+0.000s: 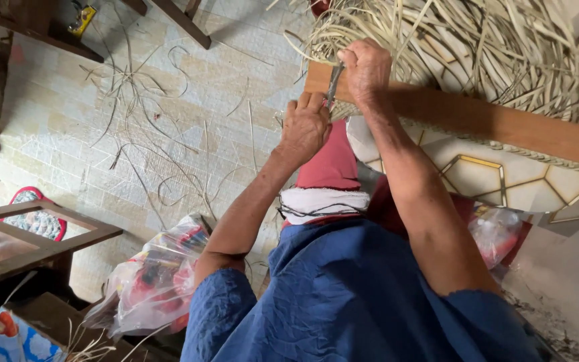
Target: Securing a woven mat to a wooden frame by wrapping and tying it with twine using a small metal hook.
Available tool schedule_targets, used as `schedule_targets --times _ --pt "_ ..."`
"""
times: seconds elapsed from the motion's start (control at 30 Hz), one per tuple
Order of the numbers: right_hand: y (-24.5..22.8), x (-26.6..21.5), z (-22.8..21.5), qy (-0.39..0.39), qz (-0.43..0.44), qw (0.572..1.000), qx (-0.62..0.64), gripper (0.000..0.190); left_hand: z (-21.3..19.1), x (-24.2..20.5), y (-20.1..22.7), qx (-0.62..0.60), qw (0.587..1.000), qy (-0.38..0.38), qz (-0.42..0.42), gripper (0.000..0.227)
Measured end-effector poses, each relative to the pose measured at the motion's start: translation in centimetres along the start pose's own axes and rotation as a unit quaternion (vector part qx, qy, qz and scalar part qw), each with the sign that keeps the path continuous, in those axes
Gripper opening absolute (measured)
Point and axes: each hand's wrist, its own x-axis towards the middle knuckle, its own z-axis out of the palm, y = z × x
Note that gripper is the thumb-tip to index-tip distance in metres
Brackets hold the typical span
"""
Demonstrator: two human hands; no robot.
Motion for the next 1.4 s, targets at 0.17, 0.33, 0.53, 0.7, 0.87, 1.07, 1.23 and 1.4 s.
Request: schedule_targets --times 0.17,0.33,0.53,0.7,0.87,1.07,1.23,1.4 --pt "-1.0 0.4 -1.0 -0.002 0.005 0.999 0.034 0.018 0.9 0.1 -0.2 -0.02 0.994 0.07 0.08 0.03" --pt "-1.3 1.0 -1.0 0.058 0.024 0.972 0.227 0.026 1.8 0.0 0.3 -0.092 0.995 0.017 0.046 0.039" --pt "0.2 -0.2 -0.9 -0.017 0.031 0.999 0.021 0.053 2.2 -0.1 0.4 -0.148 0.989 0.004 -0.004 0.051" --pt "-1.7 0.7 -3.6 -0.184 0.026 0.976 0.116 0.017 2.1 -0.3 0.0 -0.127 0.989 0.042 0.056 0.02" --pt "-2.0 0.4 -2.1 -0.104 0.038 0.991 0.08 0.02 2.0 -0.5 0.9 -0.094 0.993 0.067 0.03 0.024" --pt "-1.2 0.7 -1.8 -0.111 0.032 0.993 0.032 0.023 -1.2 -0.4 0.1 -0.217 0.97 0.104 -0.031 0.038" --pt "-0.6 0.0 -1.6 -0.127 0.012 0.991 0.032 0.024 -1.4 -0.1 -2.9 -0.226 0.965 0.119 -0.053 0.016" --pt "-0.1 -0.2 -1.3 -0.128 0.015 0.992 -0.017 0.032 -0.2 2.5 -3.0 -0.127 0.977 0.145 0.091 0.035"
